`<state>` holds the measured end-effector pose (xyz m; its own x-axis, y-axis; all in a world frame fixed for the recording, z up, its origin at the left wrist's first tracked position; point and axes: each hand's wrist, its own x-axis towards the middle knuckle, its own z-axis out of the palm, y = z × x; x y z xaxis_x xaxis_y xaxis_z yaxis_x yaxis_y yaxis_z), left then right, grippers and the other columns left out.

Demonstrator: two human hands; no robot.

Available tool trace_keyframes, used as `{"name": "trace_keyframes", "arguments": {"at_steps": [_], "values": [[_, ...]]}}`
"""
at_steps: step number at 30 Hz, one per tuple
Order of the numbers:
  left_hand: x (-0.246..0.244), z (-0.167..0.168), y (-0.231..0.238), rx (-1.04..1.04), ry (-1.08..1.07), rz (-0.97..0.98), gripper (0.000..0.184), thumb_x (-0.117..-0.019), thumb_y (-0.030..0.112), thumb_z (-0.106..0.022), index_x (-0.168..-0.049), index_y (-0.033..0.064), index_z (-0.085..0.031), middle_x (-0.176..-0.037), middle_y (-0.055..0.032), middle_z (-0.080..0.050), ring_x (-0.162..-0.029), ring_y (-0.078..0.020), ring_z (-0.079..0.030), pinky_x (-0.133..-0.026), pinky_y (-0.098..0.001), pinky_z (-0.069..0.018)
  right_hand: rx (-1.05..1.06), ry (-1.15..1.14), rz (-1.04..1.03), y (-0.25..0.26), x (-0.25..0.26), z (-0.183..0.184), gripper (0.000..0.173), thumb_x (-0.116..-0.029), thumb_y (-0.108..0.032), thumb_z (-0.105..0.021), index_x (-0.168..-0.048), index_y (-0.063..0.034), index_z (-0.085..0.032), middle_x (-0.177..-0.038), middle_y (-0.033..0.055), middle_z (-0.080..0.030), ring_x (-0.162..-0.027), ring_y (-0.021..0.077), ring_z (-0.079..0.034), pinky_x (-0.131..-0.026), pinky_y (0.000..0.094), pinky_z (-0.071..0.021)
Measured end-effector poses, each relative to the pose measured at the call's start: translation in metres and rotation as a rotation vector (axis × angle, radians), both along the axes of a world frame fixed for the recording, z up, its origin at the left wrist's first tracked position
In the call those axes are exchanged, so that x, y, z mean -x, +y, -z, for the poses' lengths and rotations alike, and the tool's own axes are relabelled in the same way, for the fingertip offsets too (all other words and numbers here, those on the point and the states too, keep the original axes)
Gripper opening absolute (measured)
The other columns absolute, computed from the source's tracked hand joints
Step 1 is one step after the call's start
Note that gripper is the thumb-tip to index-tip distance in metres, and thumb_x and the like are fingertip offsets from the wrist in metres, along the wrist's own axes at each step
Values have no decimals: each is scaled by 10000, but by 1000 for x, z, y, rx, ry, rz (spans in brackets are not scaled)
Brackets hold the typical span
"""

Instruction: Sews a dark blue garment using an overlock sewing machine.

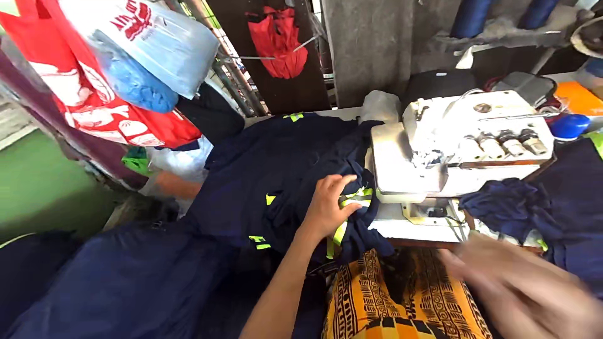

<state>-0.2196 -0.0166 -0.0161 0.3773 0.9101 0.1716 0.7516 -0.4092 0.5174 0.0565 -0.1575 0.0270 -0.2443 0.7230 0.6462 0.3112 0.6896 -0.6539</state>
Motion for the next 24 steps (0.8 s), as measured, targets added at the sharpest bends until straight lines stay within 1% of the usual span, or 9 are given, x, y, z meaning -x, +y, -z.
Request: {"name": "trace_keyframes", "arguments": {"at_steps": [1, 2, 3, 5, 8, 10, 13, 20, 24], "values": [[-6, 7, 20, 87, 104, -16, 650, -927, 515, -676, -1460, 157, -576, -1458, -205, -543, -1387, -426, -455, -1115, -611, -374, 79, -73, 125, 27, 16, 34, 252, -1025, -275, -579, -1099, -89, -731, -912, 32, -697, -820, 61, -646, -760, 217, -555], [-10, 17, 35, 160, 146, -55, 602, -934, 484, -683, -1436, 163, -601, -1463, -197, -537, -1399, -441, -426, -1114, -637, -353, 212, -204, 190, 49, 30, 66, 304, -977, -289, -638, -1164, -71, -736, -968, 93, -706, -835, 159, -682, -756, 307, -592], [-10, 25, 44, 167, 111, -109, 482, -951, 399, -699, -1338, 113, -673, -1385, -201, -588, -1347, -437, -468, -1087, -633, -379, 419, -348, 167, 64, 43, 91, 430, -966, -341, -688, -1277, -44, -685, -1124, 193, -687, -995, 319, -681, -881, 473, -573], [-9, 21, 50, 158, -62, -277, 337, -1000, 237, -659, -1214, -20, -701, -1241, -232, -670, -1240, -385, -590, -1079, -555, -435, 513, -415, 119, 80, 64, 131, 412, -917, -307, -757, -1192, -5, -701, -1195, 284, -641, -1137, 489, -594, -966, 659, -459], [15, 4, 45, 127, -628, -619, 344, -1015, 181, -634, -1237, -81, -604, -1133, -210, -677, -1050, -258, -666, -950, -453, -539, 370, -134, 66, 72, 64, 149, 210, -931, -197, -710, -1014, -5, -729, -1017, 179, -690, -980, 323, -668, -871, 490, -549], [45, -20, 40, 104, -987, -761, 416, -1041, 196, -582, -1400, 9, -484, -1257, -152, -620, -1126, -218, -621, -962, -456, -528, 466, 158, 3, 69, 42, 136, 177, -962, -178, -648, -1003, -12, -692, -962, 86, -679, -897, 140, -666, -814, 324, -576], [88, -54, 34, -32, -1206, -833, 356, -1051, 214, -557, -1376, 87, -487, -1172, -76, -639, -1039, -163, -652, -874, -409, -573, 601, 583, 15, 68, 5, 116, 55, -970, -103, -586, -984, -76, -631, -894, -10, -660, -817, 71, -651, -752, 273, -580], [111, -93, 39, -301, -849, -659, 183, -993, 67, -618, -1175, 57, -624, -1036, 38, -658, -933, -23, -642, -870, -259, -549, 500, 701, 226, 51, -26, 95, 122, -977, -76, -568, -931, -120, -673, -841, -70, -669, -771, 8, -640, -719, 164, -553], [108, -110, 43, -341, -541, -552, 199, -975, 67, -645, -1158, -11, -648, -1025, -20, -668, -890, -1, -622, -855, -249, -539, 388, 643, 381, 53, -49, 87, 108, -965, -65, -588, -921, -121, -669, -837, -95, -662, -769, -9, -629, -728, 174, -553]]}}
